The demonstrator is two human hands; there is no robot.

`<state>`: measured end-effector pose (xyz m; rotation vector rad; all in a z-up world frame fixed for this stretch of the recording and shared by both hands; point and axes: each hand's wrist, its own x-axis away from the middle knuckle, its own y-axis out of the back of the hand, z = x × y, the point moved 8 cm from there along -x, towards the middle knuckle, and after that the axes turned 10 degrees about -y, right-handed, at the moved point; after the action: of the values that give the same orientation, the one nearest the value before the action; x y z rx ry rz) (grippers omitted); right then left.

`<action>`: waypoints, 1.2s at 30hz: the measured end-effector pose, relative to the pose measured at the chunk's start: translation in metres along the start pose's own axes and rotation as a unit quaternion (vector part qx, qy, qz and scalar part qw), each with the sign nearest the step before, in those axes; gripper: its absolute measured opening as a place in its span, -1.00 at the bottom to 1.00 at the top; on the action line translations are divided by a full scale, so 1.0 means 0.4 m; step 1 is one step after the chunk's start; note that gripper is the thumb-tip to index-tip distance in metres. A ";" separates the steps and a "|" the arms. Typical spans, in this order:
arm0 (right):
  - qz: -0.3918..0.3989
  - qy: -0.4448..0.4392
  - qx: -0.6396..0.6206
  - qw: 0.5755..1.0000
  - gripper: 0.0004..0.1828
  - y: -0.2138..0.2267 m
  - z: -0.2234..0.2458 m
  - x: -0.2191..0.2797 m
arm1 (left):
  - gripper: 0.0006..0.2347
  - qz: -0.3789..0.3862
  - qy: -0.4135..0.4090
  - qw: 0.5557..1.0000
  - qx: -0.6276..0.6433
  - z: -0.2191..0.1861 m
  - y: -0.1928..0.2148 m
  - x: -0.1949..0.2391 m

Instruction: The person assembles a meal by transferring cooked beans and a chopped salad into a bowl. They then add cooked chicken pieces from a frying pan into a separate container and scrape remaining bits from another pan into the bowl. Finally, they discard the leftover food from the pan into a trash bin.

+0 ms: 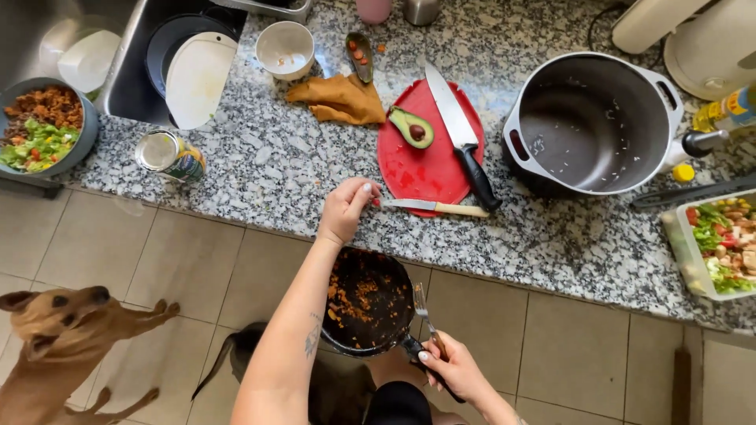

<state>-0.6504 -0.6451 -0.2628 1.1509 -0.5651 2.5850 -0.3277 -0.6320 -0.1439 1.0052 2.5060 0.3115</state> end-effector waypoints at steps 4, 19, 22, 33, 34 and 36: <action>0.009 0.005 -0.011 1.000 -0.66 0.007 -0.010 0.012 | -0.77 -0.052 -0.005 0.998 0.023 0.037 0.005 -0.005; 0.001 0.022 -0.032 0.999 -0.67 0.026 -0.020 0.008 | -0.87 0.032 -0.012 0.998 0.056 -0.016 -0.017 0.031; -0.005 0.024 -0.033 0.999 -0.66 0.029 -0.013 0.007 | -0.86 0.017 -0.017 0.996 0.081 -0.018 -0.017 0.032; -0.025 0.024 -0.033 0.999 -0.66 0.039 -0.012 0.008 | -0.86 0.071 -0.048 0.996 0.005 -0.031 -0.058 0.020; -0.026 0.026 -0.032 0.999 -0.66 0.040 -0.012 0.006 | -0.86 0.071 -0.051 0.996 0.004 -0.035 -0.059 0.016; -0.030 0.026 -0.031 0.999 -0.65 0.041 -0.018 0.004 | -0.81 0.081 -0.058 0.995 0.003 -0.043 -0.065 0.017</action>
<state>-0.6623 -0.6563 -0.2701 1.0613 -0.5865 2.5209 -0.3557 -0.6467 -0.1397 1.1960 2.3288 0.2854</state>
